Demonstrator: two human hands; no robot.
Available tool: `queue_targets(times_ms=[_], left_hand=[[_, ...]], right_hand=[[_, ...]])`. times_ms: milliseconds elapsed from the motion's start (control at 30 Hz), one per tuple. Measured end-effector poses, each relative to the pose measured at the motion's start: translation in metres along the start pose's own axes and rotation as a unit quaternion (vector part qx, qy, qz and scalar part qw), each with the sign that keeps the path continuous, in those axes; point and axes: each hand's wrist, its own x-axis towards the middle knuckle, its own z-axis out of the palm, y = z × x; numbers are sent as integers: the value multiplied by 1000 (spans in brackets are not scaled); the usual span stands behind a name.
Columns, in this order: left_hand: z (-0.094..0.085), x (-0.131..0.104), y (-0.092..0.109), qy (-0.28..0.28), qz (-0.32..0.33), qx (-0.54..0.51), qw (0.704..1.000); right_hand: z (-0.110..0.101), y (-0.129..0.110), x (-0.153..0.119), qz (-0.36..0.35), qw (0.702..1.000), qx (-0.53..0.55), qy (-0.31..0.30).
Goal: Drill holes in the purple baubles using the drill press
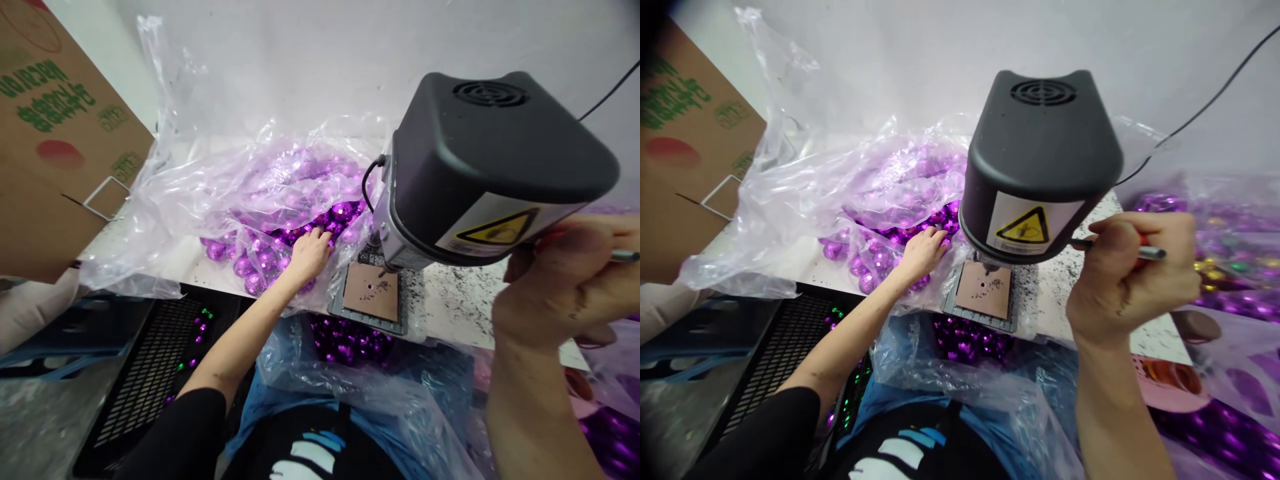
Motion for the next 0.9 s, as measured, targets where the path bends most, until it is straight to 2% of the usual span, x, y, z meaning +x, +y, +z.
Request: queue_targets(times_ms=[100,167,233,300,333,367,433,467,500,533,567,600,633,667,733,833,900], left_hand=[[5,18,1,-73,-9,52,996],[-2,20,2,-96,-25,33,995],[-19,16,1,-88,-48,-46,994],[-37,8,0,-71,-75,-209,972],[-45,1,1,-74,-89,-317,941],[-50,-6,4,-87,-102,-429,893],[-53,-22,13,-144,-122,-617,764],[-50,-29,19,-179,-131,-677,701],[-45,-36,26,-212,-139,-716,650],[-38,-41,32,-236,-147,-738,614],[-30,-45,38,-252,-153,-750,593],[-22,-47,43,-257,-156,-753,586],[-15,-48,47,-255,-158,-748,592],[-8,-49,49,-245,-159,-735,612],[1,-49,53,-200,-156,-690,678],[11,-50,56,-99,-124,-596,787],[17,-53,57,-46,-95,-543,833]], right_hand=[[1,0,2,-22,1000,8,3],[2,0,5,-23,1000,3,-6],[4,1,8,-14,1000,5,-17],[6,2,12,4,999,20,-31],[8,1,14,12,999,29,-35],[9,0,16,17,999,36,-37],[12,-4,21,22,998,40,-36],[14,-5,23,26,998,40,-35],[15,-6,25,30,998,41,-32],[17,-7,27,35,998,42,-32],[18,-8,29,40,998,44,-33],[19,-7,31,44,997,46,-35],[20,-7,32,47,997,49,-39],[21,-7,33,48,997,52,-43],[21,-6,35,51,996,57,-53],[21,-7,35,64,994,66,-62],[21,-8,35,68,993,72,-60]])
